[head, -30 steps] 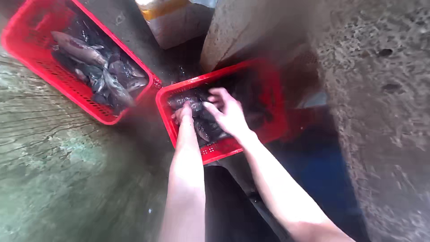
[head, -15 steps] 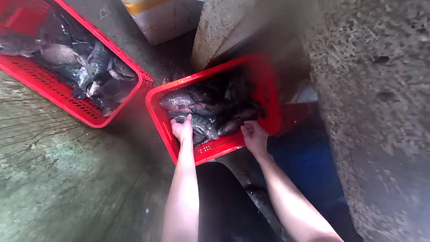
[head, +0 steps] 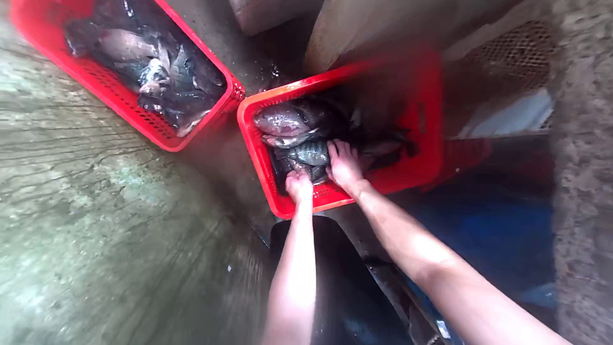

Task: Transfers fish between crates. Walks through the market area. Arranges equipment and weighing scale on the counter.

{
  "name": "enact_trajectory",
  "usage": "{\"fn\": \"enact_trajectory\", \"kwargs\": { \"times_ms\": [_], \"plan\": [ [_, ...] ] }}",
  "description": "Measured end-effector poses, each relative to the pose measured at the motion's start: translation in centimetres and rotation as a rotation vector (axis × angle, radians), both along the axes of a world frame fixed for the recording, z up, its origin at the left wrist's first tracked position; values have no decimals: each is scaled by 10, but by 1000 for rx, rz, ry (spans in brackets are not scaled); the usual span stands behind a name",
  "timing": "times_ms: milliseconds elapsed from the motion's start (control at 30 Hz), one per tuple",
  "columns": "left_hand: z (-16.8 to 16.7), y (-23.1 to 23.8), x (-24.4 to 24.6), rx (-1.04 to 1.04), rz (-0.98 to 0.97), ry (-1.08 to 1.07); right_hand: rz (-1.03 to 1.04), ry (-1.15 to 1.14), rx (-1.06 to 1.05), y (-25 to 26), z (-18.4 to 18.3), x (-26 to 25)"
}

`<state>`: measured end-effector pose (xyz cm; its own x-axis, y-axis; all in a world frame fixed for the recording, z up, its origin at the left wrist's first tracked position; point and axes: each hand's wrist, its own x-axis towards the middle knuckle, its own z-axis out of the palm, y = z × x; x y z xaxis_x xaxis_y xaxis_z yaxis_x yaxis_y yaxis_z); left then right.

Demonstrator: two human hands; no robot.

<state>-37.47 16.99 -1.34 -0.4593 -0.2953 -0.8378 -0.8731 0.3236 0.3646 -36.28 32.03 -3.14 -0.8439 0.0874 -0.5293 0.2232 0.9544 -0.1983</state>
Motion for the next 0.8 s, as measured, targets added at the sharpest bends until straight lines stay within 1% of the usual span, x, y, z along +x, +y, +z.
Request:
{"fn": "enact_trajectory", "kwargs": {
  "times_ms": [67,133,200,267,333,400,433,500,533,567,600,633,667,733,767,800],
  "plan": [
    [-7,11,-7,16,38,10,50,29,2,10,-7,-5],
    [-12,19,-18,22,90,12,32,8,-25,15,-4,-19],
    [-19,24,-28,21,159,-5,-63,-65,-55,16,0,-35],
    [-26,28,-37,30,235,-27,-214,-125,-57,20,2,-48],
    [-24,32,-48,31,293,-32,-382,-157,-91,30,3,-57],
    [-18,38,-52,23,347,-19,-614,-207,-224,46,9,-55],
    [-11,38,-50,4,328,23,-742,-223,-325,53,16,-50],
    [8,30,-39,1,265,206,-953,-198,-564,58,42,-42],
    [19,22,-30,33,243,318,-1020,-155,-686,52,60,-43],
    [29,14,-16,76,217,412,-1045,-117,-774,42,83,-46],
    [37,7,-2,101,183,487,-1019,-86,-824,28,109,-55],
    [41,0,12,98,140,547,-951,-55,-874,12,132,-68],
    [43,-7,27,69,88,586,-837,-9,-945,-5,151,-83],
    [41,-19,42,-34,-28,609,-536,104,-1073,-41,173,-119],
    [39,-23,41,-103,-94,583,-416,128,-1163,-55,178,-136],
    [39,-27,39,-176,-175,522,-348,117,-1247,-65,179,-148]
  ]
}}
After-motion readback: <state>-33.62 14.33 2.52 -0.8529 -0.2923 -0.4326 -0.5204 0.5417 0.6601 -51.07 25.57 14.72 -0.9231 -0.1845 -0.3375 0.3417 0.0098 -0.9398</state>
